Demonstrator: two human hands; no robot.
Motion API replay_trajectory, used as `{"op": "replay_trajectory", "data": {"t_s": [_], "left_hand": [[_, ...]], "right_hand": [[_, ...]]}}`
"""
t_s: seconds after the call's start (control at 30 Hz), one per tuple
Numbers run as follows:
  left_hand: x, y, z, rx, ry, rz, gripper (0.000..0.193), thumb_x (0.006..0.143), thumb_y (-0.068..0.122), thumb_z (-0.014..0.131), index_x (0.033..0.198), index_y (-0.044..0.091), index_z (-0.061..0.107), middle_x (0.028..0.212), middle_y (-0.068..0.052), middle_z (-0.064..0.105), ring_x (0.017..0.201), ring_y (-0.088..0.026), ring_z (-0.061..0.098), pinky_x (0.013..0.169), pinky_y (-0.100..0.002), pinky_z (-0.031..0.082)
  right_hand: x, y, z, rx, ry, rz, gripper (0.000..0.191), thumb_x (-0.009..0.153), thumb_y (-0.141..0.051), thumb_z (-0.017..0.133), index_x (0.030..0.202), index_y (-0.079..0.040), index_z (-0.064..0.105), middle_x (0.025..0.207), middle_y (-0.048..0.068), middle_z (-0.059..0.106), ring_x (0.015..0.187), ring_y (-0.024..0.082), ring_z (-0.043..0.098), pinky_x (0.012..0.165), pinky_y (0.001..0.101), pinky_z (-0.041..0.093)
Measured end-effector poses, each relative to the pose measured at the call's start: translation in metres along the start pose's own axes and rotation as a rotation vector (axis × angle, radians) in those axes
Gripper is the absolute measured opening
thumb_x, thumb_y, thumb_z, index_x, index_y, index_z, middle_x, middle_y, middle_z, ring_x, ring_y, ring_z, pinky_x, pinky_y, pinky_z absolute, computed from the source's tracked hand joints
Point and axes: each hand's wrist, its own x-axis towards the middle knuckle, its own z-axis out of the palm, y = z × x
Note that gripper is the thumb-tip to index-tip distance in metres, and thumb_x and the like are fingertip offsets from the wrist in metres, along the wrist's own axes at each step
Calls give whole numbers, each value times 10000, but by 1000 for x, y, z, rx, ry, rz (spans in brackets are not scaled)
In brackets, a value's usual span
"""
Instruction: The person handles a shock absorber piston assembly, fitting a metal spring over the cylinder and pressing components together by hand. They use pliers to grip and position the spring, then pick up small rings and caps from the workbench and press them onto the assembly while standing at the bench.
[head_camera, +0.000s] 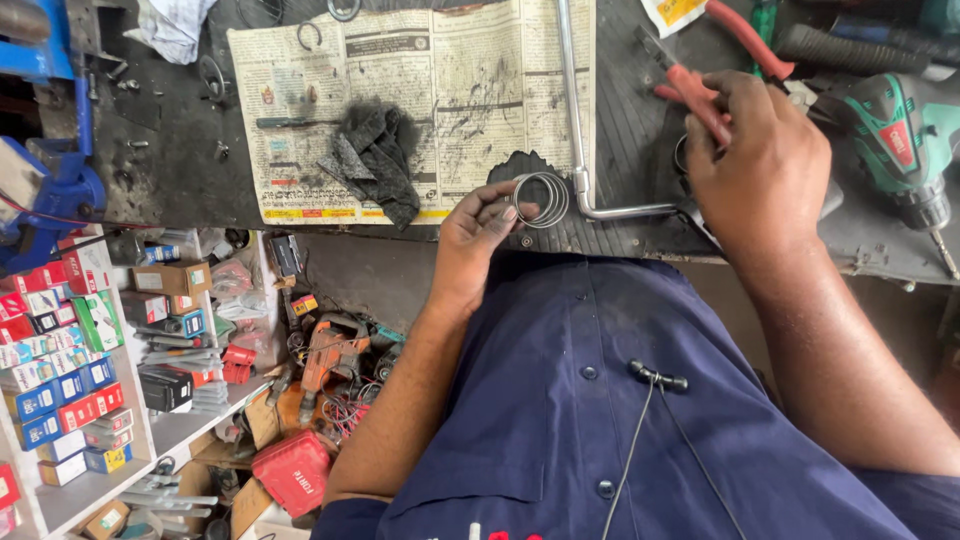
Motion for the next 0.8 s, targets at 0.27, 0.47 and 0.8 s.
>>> {"op": "replay_trajectory", "data": {"t_s": [0.27, 0.47, 0.8], "left_hand": [[16, 23, -22, 135, -135, -74, 451, 980, 13, 666, 1421, -57, 601, 1000, -107, 751, 793, -91, 578, 687, -227, 453], [32, 37, -29, -129, -204, -194, 527, 962, 29, 665, 1463, -25, 511, 1037, -97, 723, 879, -153, 699, 784, -307, 595], [55, 61, -49, -199, -309, -379, 130, 1032, 109, 625, 1126, 26, 591, 996, -138, 727, 902, -228, 739, 781, -355, 627]], "right_hand": [[-3, -3, 7, 329, 161, 129, 177, 1029, -31, 789, 1184, 18, 718, 1078, 140, 721, 986, 236, 704, 880, 328, 562], [-12, 50, -16, 327, -179, 246, 243, 1062, -91, 725, 1291, -11, 715, 1077, 113, 711, 913, 140, 617, 849, 269, 496], [-34, -86, -30, 813, 293, 635, 469, 928, -117, 666, 1372, -19, 548, 1004, 119, 608, 777, 217, 594, 716, 364, 507]]}}
